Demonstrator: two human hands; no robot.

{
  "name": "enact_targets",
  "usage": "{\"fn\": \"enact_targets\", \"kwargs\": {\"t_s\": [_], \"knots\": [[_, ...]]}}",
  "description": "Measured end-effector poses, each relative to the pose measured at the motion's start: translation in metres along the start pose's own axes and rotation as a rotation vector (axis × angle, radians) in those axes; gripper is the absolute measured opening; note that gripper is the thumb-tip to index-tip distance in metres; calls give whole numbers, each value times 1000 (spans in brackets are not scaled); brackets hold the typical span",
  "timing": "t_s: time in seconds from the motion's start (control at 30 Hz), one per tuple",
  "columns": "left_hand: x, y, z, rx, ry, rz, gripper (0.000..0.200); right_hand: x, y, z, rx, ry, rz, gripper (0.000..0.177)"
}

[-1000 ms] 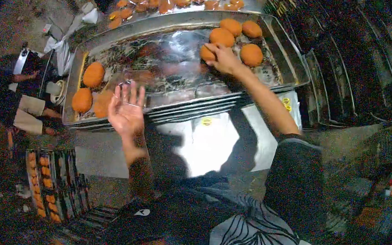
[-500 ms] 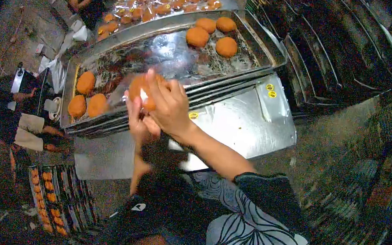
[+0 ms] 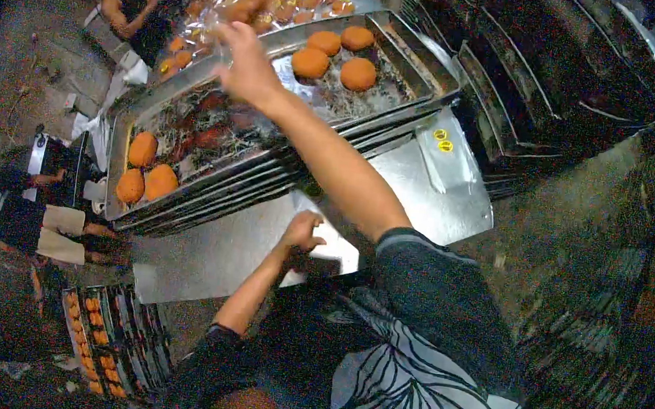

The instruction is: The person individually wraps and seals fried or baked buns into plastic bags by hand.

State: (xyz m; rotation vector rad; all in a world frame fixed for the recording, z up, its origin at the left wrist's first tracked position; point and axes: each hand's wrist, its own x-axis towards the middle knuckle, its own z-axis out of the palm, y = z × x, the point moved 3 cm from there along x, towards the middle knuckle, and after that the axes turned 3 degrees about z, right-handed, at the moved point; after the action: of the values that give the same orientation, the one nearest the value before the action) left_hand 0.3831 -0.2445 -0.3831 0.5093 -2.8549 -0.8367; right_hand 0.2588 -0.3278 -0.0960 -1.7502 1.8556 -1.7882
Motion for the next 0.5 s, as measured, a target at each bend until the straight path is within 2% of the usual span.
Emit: {"fn": "enact_targets", "kwargs": {"t_s": [0.03, 0.07, 0.1, 0.13, 0.17, 0.2, 0.23, 0.27, 0.3, 0.33, 0.37, 0.4, 0.47, 0.5], "knots": [[-11, -47, 55, -119, -27, -36, 35, -5, -7, 7, 41, 69, -187, 61], [-14, -39, 44, -217, 31, 31, 28, -38, -1, 6, 112, -252, -85, 75], [-8, -59, 55, -336, -45, 77, 25, -75, 16, 7, 111, -358, -98, 70], [-8, -40, 33, -307, -75, -67, 16, -121, 22, -3, 460, -571, 292, 60], [-9, -44, 32, -344, 64, -51, 16, -180, 71, 6, 212, -548, 149, 44], [-7, -54, 29, -374, 161, 3, 18, -238, 92, -2, 167, -838, 636, 29], [-6, -48, 11, -469, 109, -124, 21, -266, 94, -13, 54, -990, 653, 24], [-8, -32, -8, -569, 48, -254, 25, -293, 110, -8, 187, -897, 526, 23], [-3, -23, -12, -573, 53, -247, 25, -294, 113, -7, 129, -817, 568, 21], [0, -17, -10, -728, 66, -294, 26, -289, 109, -6, 72, -736, 614, 20], [2, -10, -9, -881, 78, -342, 26, -282, 109, -8, 151, -663, 722, 22], [5, -2, -15, -885, 80, -338, 26, -279, 106, -18, 144, -663, 721, 22], [6, 9, -23, -1046, -94, -348, 24, -279, 100, -36, 123, -647, 647, 26], [6, 0, -7, -952, -108, -371, 20, -288, 98, -45, 8, -592, 699, 24]]}}
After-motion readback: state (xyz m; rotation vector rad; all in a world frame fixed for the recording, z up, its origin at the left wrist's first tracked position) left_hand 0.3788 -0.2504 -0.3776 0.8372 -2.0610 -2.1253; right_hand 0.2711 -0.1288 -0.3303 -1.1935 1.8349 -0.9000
